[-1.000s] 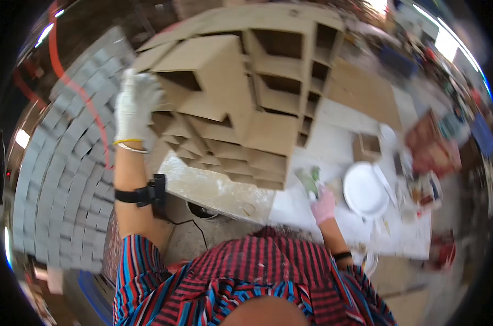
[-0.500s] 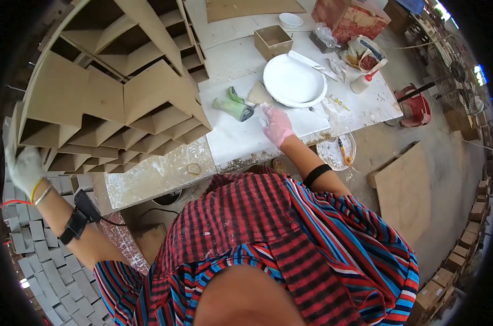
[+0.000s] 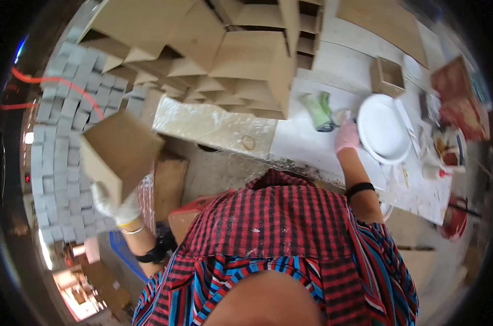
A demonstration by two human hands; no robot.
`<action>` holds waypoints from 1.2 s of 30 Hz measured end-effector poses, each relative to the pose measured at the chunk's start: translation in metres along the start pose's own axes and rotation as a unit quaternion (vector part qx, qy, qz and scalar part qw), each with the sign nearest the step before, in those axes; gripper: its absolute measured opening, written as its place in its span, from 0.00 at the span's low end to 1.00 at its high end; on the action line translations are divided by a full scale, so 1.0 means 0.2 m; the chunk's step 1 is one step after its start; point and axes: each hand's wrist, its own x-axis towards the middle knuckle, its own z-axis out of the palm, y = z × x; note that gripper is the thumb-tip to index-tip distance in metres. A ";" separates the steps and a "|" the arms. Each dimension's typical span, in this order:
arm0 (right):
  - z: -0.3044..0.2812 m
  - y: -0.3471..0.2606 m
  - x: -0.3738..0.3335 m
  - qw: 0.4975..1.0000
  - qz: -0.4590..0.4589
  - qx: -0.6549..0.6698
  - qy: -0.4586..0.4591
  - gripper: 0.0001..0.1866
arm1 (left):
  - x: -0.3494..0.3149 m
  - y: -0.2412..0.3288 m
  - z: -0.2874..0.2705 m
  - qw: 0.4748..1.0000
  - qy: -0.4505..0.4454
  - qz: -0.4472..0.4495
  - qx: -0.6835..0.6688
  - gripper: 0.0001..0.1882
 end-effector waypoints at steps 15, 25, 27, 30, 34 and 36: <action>-0.25 0.23 -0.49 0.935 -0.181 0.292 0.083 0.25 | -0.33 -0.89 -0.04 0.956 0.096 -0.274 0.036 0.25; -0.81 0.20 -0.60 0.783 0.044 0.616 -0.074 0.24 | -0.32 -1.63 0.19 0.899 -0.114 -0.421 0.032 0.28; -0.76 0.17 -0.58 0.797 0.025 0.602 -0.038 0.24 | -0.32 -1.72 0.23 0.883 -0.157 -0.441 0.028 0.28; -0.72 0.06 -0.58 0.738 -0.012 0.672 -0.053 0.25 | -0.34 -1.84 0.16 0.851 -0.132 -0.507 0.050 0.27; -0.60 -0.03 -0.57 0.906 -0.210 0.364 -0.061 0.26 | -0.33 -1.83 0.07 0.834 -0.145 -0.527 0.069 0.25; -0.71 -0.09 -0.59 0.909 -0.202 0.344 -0.124 0.27 | -0.30 -1.83 -0.06 0.834 -0.161 -0.524 0.055 0.25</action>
